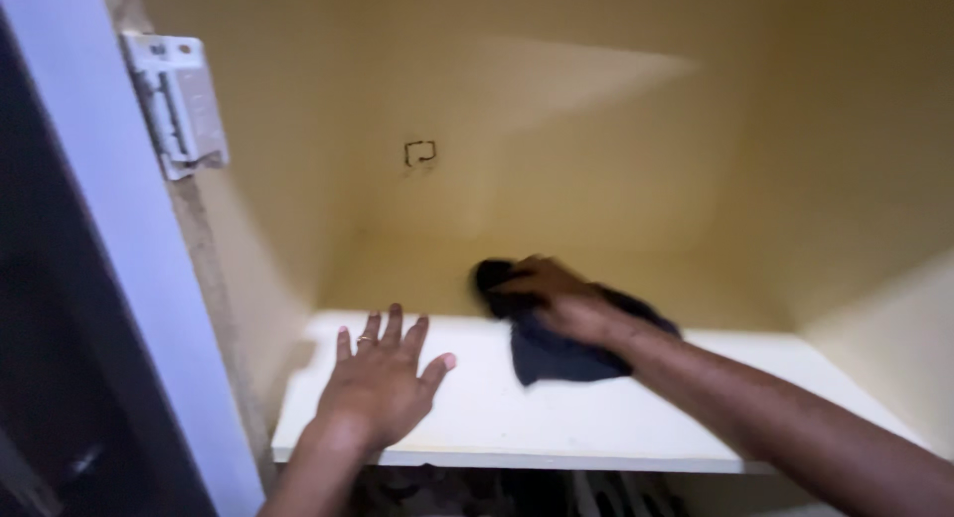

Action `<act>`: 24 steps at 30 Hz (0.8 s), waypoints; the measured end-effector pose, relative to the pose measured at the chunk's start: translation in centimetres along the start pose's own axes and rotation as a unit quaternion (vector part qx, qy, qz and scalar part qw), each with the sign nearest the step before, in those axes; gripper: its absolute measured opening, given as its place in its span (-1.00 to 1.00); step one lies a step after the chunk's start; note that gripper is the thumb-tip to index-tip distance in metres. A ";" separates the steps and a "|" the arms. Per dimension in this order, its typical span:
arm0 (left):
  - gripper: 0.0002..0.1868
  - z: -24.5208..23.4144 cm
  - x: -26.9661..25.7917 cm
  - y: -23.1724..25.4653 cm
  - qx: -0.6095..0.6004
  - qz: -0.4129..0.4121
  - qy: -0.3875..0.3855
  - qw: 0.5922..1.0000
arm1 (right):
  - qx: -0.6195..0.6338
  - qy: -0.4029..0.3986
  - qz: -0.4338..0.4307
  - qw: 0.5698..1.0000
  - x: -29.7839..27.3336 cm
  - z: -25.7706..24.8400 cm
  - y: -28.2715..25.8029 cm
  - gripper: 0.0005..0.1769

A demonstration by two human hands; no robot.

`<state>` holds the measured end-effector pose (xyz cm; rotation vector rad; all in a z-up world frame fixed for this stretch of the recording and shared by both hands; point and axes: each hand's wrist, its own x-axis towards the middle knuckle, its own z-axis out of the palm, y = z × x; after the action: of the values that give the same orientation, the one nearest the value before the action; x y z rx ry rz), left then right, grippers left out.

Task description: The person wipes the interior surfaces of a small cupboard with a dark cloth, cleaning the shelf, back wall, and side walls. They then place a newspaper on the shelf and fold the cloth.

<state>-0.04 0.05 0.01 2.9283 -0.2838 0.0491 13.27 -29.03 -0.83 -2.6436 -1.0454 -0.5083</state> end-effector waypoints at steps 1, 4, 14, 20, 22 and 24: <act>-0.20 -0.1 -0.1 -0.1 -0.005 0.001 0.001 1.000 | -0.043 -0.004 0.052 0.998 0.6 -0.3 1.8 -0.36; -0.18 -0.2 -0.3 -0.2 -0.007 0.001 -0.006 1.000 | -0.095 -0.025 0.230 0.968 1.5 -0.2 5.7 -0.53; -0.14 -0.9 -0.9 -0.9 -0.056 0.008 -0.021 0.998 | -0.073 -0.130 0.069 0.986 12.5 7.8 1.4 -0.36; -0.08 1.0 0.1 -1.9 -0.057 0.072 0.222 0.971 | -0.102 -0.138 -0.075 0.982 20.6 11.2 -1.8 -0.42; 0.00 1.8 0.2 -2.2 0.021 0.137 0.609 0.781 | -0.086 -0.135 -0.080 0.984 21.1 11.4 -2.6 -0.41; 0.07 2.3 0.5 -2.4 -0.045 0.115 0.388 0.913 | -0.052 -0.137 -0.084 0.986 20.5 11.4 -3.5 -0.38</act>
<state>0.91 1.83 -2.66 2.5064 -0.4646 1.1555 27.36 -9.99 -2.48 -2.7872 -1.3667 -0.2408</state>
